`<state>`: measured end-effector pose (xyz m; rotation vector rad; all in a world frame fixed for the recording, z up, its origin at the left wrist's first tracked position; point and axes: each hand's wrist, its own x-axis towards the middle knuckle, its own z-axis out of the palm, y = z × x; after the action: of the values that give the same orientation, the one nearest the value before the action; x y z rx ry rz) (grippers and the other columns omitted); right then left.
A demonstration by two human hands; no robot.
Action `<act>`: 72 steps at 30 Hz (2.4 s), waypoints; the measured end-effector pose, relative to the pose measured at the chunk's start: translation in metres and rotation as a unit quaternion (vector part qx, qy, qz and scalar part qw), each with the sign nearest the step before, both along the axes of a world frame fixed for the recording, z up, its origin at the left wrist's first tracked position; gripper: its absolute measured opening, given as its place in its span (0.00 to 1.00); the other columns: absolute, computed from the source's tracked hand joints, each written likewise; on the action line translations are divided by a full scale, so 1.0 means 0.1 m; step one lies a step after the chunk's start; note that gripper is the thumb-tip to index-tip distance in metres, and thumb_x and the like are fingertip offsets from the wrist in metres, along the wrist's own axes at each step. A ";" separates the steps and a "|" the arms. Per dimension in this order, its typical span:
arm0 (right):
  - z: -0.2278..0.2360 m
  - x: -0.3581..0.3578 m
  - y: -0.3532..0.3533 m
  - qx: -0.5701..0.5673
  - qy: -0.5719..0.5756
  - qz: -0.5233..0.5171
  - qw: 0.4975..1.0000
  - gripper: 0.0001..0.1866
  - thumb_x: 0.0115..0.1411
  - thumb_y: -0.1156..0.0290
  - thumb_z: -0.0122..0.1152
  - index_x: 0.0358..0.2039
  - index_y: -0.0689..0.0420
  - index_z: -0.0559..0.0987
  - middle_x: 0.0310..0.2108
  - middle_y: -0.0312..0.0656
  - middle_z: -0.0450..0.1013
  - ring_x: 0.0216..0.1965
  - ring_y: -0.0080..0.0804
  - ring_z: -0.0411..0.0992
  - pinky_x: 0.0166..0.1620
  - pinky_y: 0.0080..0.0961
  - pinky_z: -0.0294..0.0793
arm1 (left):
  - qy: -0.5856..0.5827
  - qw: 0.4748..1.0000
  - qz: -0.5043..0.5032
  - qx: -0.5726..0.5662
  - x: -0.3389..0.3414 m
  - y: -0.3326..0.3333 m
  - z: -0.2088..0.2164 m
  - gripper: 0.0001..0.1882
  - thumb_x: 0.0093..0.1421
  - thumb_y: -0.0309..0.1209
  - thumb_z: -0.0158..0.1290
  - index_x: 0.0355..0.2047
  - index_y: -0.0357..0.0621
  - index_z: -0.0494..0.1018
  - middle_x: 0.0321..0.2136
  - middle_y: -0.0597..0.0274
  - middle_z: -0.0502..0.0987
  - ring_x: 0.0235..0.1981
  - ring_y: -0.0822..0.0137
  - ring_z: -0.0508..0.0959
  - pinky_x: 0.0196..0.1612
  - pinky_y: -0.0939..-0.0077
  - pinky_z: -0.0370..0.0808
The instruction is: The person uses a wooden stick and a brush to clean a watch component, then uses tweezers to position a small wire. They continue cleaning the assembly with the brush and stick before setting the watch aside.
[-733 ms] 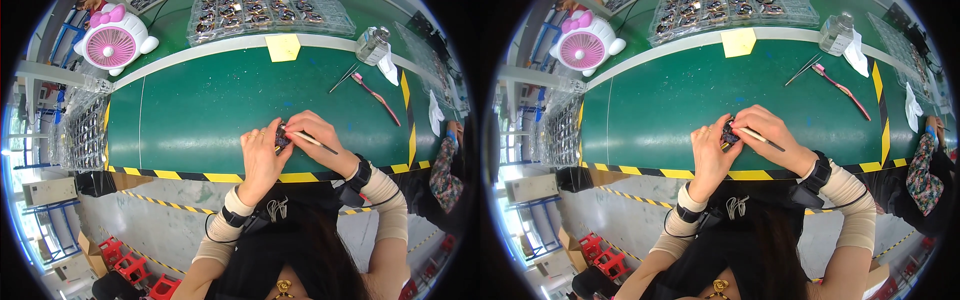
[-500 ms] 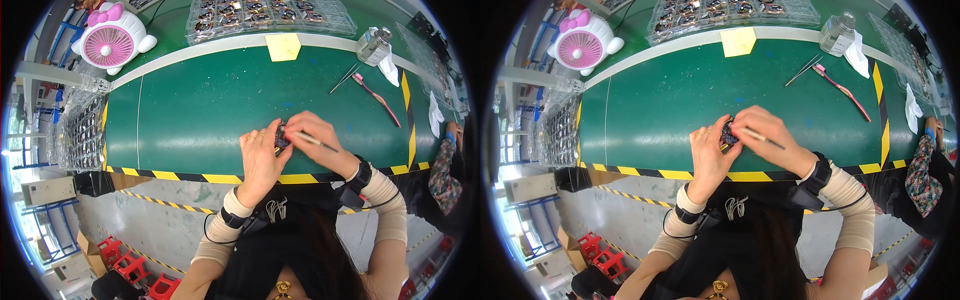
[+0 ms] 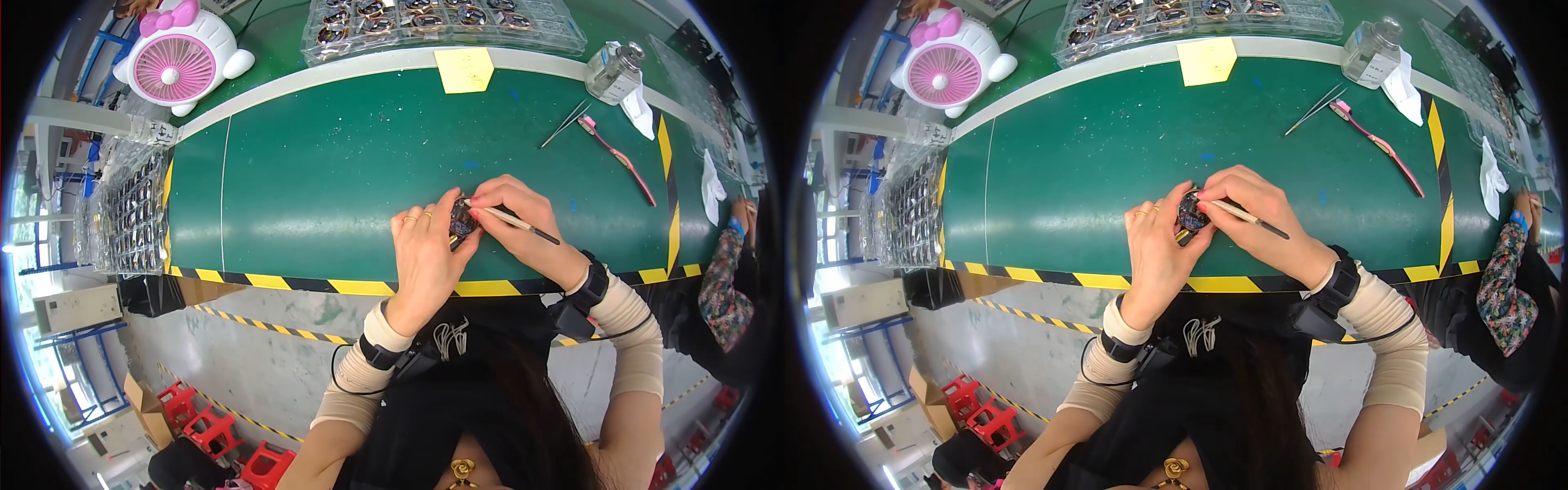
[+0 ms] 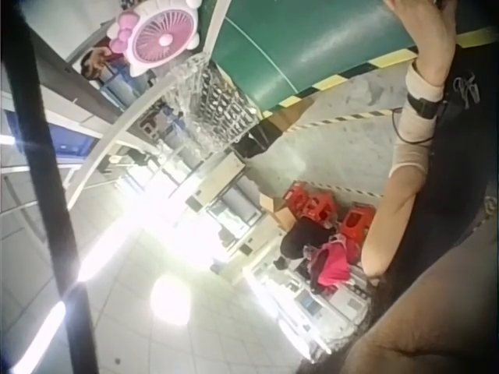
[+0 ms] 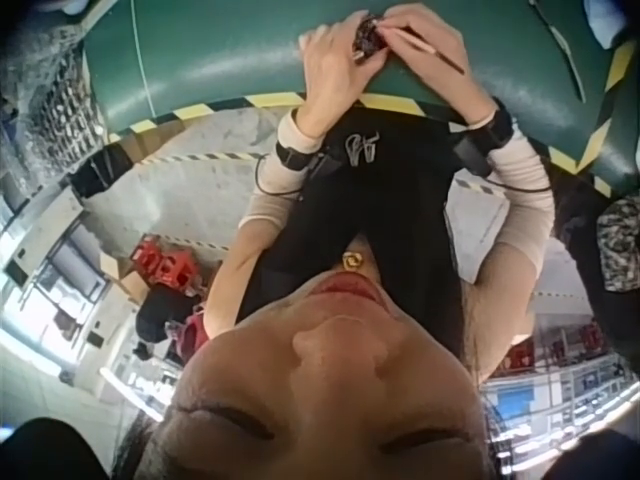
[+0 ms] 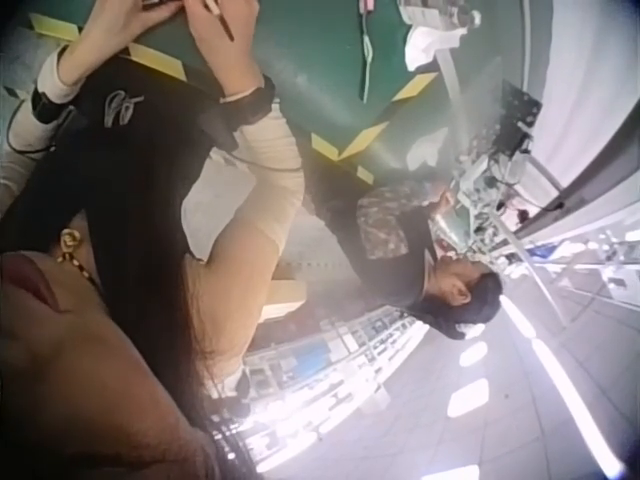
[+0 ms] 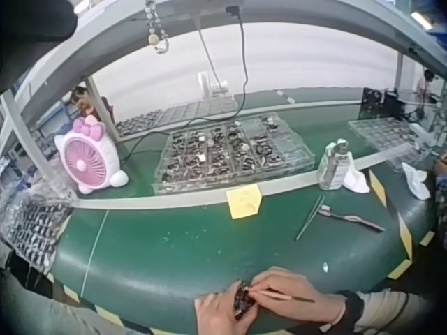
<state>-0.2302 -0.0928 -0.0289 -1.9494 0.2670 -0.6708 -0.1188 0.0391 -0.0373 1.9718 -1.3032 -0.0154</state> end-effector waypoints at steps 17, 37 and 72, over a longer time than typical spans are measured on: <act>0.00 -0.02 0.04 0.138 0.051 -0.050 0.988 0.05 0.63 0.79 0.57 0.40 0.62 0.77 0.33 0.39 0.76 0.35 0.21 0.73 0.39 0.20 0.73 | 0.002 1.000 -0.004 0.005 0.01 0.01 0.00 0.29 0.47 0.32 0.68 0.51 0.38 0.74 0.27 0.63 0.76 0.30 0.63 0.72 0.45 0.67 0.63; 0.00 0.03 0.03 0.196 0.067 -0.037 0.978 0.05 0.60 0.77 0.62 0.28 0.60 0.75 0.29 0.33 0.74 0.32 0.14 0.70 0.35 0.14 0.69 | -0.014 0.999 0.020 0.020 -0.01 -0.01 0.03 0.30 0.40 0.35 0.72 0.43 0.38 0.73 0.38 0.57 0.72 0.41 0.55 0.71 0.49 0.60 0.62; 0.08 -0.24 0.11 0.079 0.049 -0.028 0.995 0.10 0.61 0.79 0.62 0.43 0.63 0.78 0.36 0.39 0.79 0.39 0.21 0.76 0.42 0.17 0.74 | -0.118 0.989 0.077 0.032 -0.05 0.08 0.08 0.28 0.45 0.42 0.69 0.43 0.41 0.74 0.37 0.55 0.73 0.39 0.55 0.73 0.42 0.62 0.68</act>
<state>-0.2540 -0.0815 -0.0205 -1.8310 0.4247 -0.5728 -0.1240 0.0467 -0.0292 2.1764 -1.3063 0.2618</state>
